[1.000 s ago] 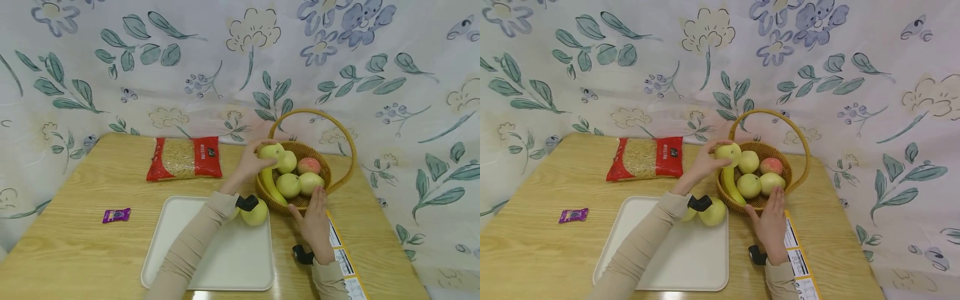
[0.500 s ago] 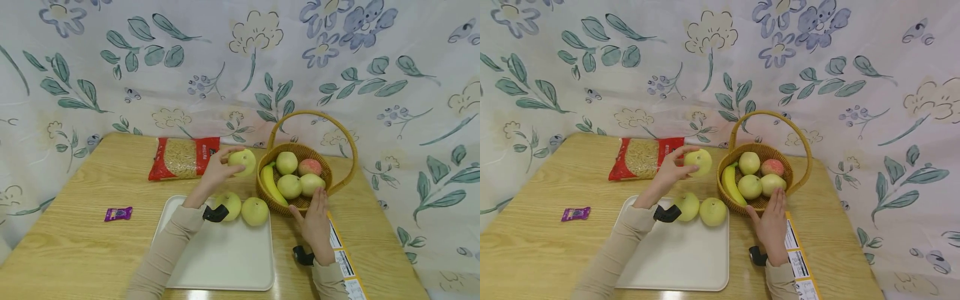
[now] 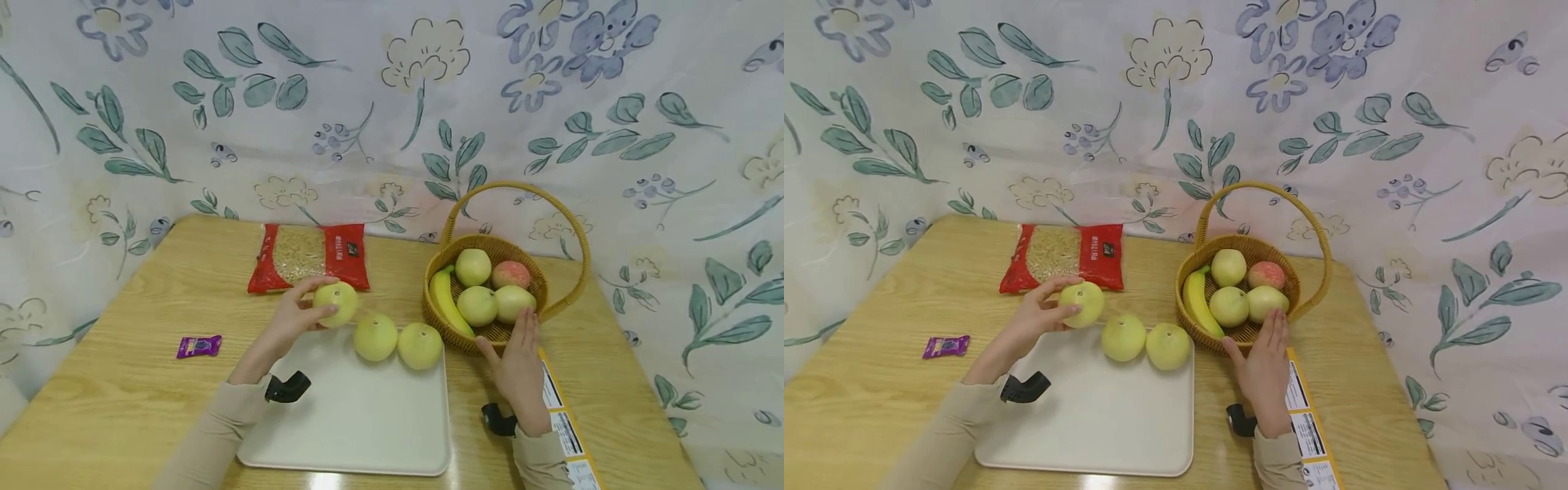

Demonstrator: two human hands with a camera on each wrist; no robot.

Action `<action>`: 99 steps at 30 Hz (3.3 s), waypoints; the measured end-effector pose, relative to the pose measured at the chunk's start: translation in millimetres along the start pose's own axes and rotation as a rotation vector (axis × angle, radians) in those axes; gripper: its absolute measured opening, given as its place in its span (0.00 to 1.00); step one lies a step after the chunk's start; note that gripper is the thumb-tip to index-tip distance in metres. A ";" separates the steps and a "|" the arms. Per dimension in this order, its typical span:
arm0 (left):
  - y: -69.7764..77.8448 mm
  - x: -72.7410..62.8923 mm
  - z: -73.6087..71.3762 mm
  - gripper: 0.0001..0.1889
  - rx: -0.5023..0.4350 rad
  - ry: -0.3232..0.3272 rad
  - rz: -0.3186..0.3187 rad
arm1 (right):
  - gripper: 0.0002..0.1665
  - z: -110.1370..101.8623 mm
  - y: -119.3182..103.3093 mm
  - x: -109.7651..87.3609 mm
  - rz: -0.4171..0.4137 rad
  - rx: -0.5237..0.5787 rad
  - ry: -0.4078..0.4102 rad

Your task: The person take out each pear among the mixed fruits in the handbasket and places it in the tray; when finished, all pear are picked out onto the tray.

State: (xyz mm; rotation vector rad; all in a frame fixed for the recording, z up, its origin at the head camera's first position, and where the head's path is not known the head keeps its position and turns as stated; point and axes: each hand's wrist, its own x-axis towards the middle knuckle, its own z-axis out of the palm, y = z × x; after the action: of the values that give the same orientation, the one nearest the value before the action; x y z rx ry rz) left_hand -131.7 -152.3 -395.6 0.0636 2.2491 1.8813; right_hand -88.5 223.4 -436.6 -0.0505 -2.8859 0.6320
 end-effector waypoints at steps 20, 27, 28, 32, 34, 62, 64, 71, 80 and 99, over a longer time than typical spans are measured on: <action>-35.9 -19.5 -2.1 0.27 0.011 -0.130 -0.067 | 0.59 1.9 2.3 -1.2 -0.032 -0.014 0.040; -38.0 -18.4 2.1 0.27 0.004 -0.105 -0.087 | 0.58 0.4 0.5 -2.4 -0.043 -0.015 0.051; -38.2 -18.3 2.7 0.26 0.003 -0.101 -0.087 | 0.58 0.1 0.3 -2.5 -0.046 -0.015 0.054; -37.7 -18.2 3.5 0.26 0.016 -0.084 -0.091 | 0.58 0.1 0.0 -2.6 -0.051 -0.007 0.058; -36.0 -18.8 2.8 0.27 0.047 -0.085 -0.086 | 0.58 0.2 -0.1 -2.5 -0.049 -0.008 0.055; 56.7 60.6 55.0 0.23 0.101 -0.152 0.270 | 0.59 6.8 5.8 -1.7 -0.038 -0.003 0.065; 59.8 71.1 64.3 0.23 0.102 -0.176 0.271 | 0.59 7.0 5.8 -1.3 -0.036 -0.002 0.056; 68.0 104.6 94.9 0.22 0.127 -0.211 0.341 | 0.59 5.0 4.8 -0.4 -0.015 -0.003 0.025; 84.2 133.7 130.9 0.21 0.119 -0.361 0.363 | 0.59 2.7 5.2 1.8 -0.001 -0.003 0.002; 87.9 144.4 185.4 0.24 0.236 -0.493 0.343 | 0.59 2.9 4.5 1.8 -0.020 -0.014 0.024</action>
State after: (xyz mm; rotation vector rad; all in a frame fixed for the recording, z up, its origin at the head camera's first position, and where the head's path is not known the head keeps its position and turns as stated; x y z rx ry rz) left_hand -247.0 67.5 -359.1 0.8949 2.1790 1.4999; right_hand -90.8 226.5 -440.7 -0.0306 -2.8642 0.6037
